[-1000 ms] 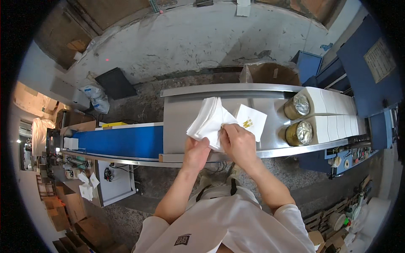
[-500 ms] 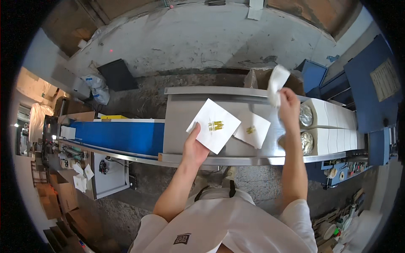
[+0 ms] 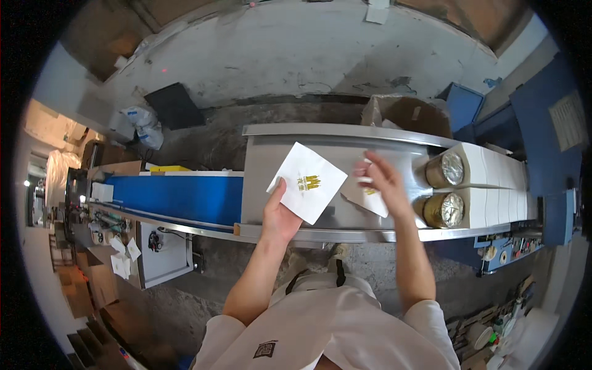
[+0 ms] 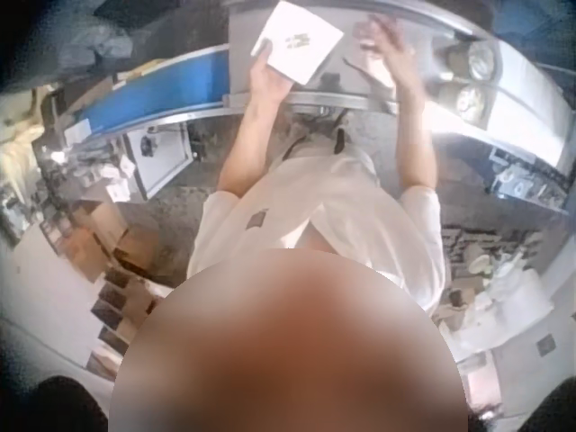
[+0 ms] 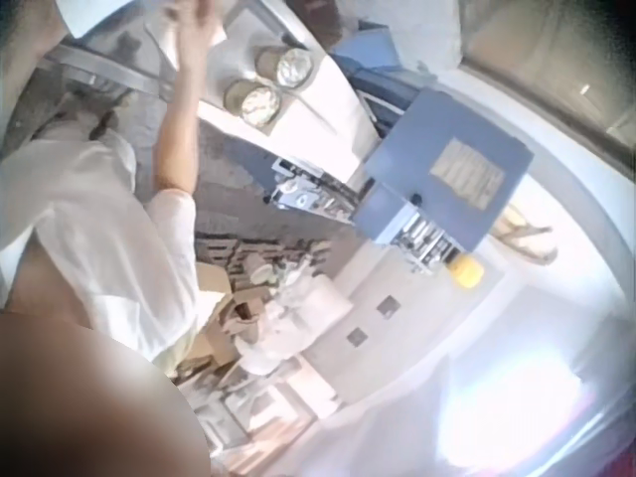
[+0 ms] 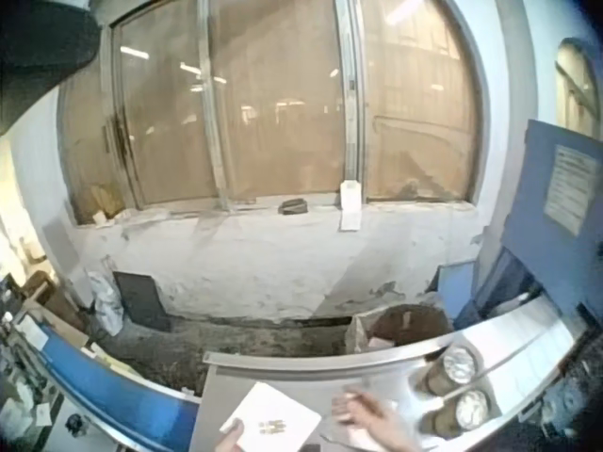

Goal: Packing stacks of manufactured napkins into shipping boxes from a production line.

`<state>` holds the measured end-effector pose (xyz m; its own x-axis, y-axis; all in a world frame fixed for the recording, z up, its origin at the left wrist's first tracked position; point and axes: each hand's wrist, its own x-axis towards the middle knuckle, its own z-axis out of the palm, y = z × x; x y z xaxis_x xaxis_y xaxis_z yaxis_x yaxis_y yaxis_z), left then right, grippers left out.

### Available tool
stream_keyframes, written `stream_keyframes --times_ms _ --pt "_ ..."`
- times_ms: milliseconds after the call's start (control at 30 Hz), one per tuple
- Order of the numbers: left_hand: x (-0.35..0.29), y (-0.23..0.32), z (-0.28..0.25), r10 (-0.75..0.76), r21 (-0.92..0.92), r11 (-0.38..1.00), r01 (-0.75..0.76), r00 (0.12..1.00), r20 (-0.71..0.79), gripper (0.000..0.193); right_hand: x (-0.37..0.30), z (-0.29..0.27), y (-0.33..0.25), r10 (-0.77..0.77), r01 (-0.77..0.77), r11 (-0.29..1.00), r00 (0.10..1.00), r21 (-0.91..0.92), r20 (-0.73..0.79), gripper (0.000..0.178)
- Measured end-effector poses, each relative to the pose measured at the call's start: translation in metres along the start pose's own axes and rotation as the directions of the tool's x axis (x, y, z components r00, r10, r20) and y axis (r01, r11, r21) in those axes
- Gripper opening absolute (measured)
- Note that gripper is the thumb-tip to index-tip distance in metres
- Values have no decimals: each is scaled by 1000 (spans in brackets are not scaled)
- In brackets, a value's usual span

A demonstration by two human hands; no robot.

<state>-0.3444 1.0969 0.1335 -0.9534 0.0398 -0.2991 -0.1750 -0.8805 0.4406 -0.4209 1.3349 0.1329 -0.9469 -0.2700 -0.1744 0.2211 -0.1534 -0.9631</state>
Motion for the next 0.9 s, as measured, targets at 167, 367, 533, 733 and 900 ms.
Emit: stream_keyframes --times_ms 167,367,533,733,900 --pt "11 -29 6 -169 -15 985 170 985 31 50 -51 33 27 138 -138 958 990 250 16 60" --pt "27 -66 1 -213 423 885 197 977 -10 50 -96 -10 23 222 -185 968 947 171 -233 36" --pt "77 -88 -7 -8 985 155 79 997 -79 75 -124 -72 -7 -120 128 992 864 -17 -489 31" --pt "90 -110 30 68 925 -379 14 998 13 74 -143 -99 -18 -118 75 991 891 -113 -439 31" --pt "99 -98 21 -134 990 -96 101 984 -114 51 -140 -90 -46 -32 -32 856 993 -516 -116 25"
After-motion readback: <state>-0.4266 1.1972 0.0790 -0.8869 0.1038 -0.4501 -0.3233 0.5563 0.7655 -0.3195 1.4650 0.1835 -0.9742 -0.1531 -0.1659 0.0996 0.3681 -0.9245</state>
